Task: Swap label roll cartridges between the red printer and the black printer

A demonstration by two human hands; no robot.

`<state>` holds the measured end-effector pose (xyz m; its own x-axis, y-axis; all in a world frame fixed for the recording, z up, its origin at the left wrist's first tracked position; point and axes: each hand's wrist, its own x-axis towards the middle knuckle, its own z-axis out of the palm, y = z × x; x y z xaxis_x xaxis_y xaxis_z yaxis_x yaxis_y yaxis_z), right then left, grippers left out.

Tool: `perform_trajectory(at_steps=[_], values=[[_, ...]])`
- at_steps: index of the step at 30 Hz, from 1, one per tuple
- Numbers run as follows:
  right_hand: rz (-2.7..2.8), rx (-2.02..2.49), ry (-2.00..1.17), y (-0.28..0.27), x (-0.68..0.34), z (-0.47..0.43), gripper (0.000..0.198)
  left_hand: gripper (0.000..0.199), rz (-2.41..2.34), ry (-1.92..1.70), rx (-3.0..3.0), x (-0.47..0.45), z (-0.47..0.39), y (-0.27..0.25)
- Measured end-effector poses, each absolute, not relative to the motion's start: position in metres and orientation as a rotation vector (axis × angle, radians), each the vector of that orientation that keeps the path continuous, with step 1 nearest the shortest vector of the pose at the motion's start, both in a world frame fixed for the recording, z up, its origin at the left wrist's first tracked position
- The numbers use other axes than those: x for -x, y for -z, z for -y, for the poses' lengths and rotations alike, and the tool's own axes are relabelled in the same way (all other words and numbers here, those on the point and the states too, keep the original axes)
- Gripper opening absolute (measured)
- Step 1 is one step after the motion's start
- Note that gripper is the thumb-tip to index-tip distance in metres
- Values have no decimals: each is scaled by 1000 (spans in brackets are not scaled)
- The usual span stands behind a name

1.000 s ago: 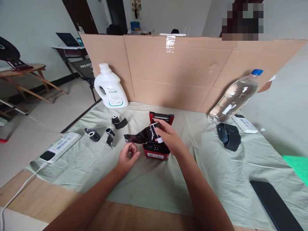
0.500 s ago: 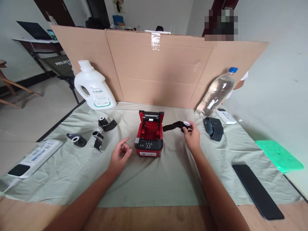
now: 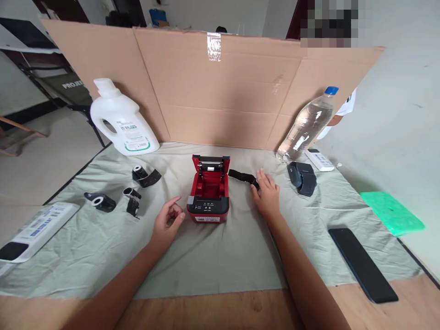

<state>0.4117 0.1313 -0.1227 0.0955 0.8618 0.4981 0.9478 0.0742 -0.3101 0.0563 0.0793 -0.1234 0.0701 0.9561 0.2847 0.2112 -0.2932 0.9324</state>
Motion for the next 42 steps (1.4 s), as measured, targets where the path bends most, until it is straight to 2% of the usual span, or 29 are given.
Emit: perform_trajectory(at_steps=[4, 9, 12, 14, 16, 21, 24, 29, 36, 39, 42], values=[[1855, 1750, 167, 125, -407, -130, 47, 41, -1195, -1262, -1610, -56, -79, 123], [1758, 1716, 222, 125, -408, -128, 63, 39, -1197, -1265, -1601, -56, -79, 123], [1785, 1704, 233, 125, -410, -126, 59, 39, -1194, -1257, -1596, -56, -79, 122], [1819, 1693, 170, 126, -410, -126, 51, 39, -1187, -1248, -1592, -56, -79, 122], [1770, 1686, 115, 128, -409, -127, 51, 39, -1179, -1240, -1583, -56, -79, 122], [1394, 1772, -134, 135, -411, -132, 73, 38, -1172, -1239, -1562, -56, -79, 122], [1153, 1674, -335, 130, -413, -136, 59, 39, -1157, -1230, -1573, -56, -79, 122], [964, 1342, -348, 78, -409, -135, 44, 39, -1143, -1222, -1574, -57, -79, 121], [1108, 1120, -286, -12, -347, -88, 40, 39, -1117, -1229, -1564, -58, -81, 122], [1298, 1181, -411, -23, -310, -72, 36, 40, -1112, -1259, -1598, -57, -80, 123], [1537, 1187, -682, -21, -280, -69, 36, 50, -1118, -1425, -1735, -55, -79, 122]])
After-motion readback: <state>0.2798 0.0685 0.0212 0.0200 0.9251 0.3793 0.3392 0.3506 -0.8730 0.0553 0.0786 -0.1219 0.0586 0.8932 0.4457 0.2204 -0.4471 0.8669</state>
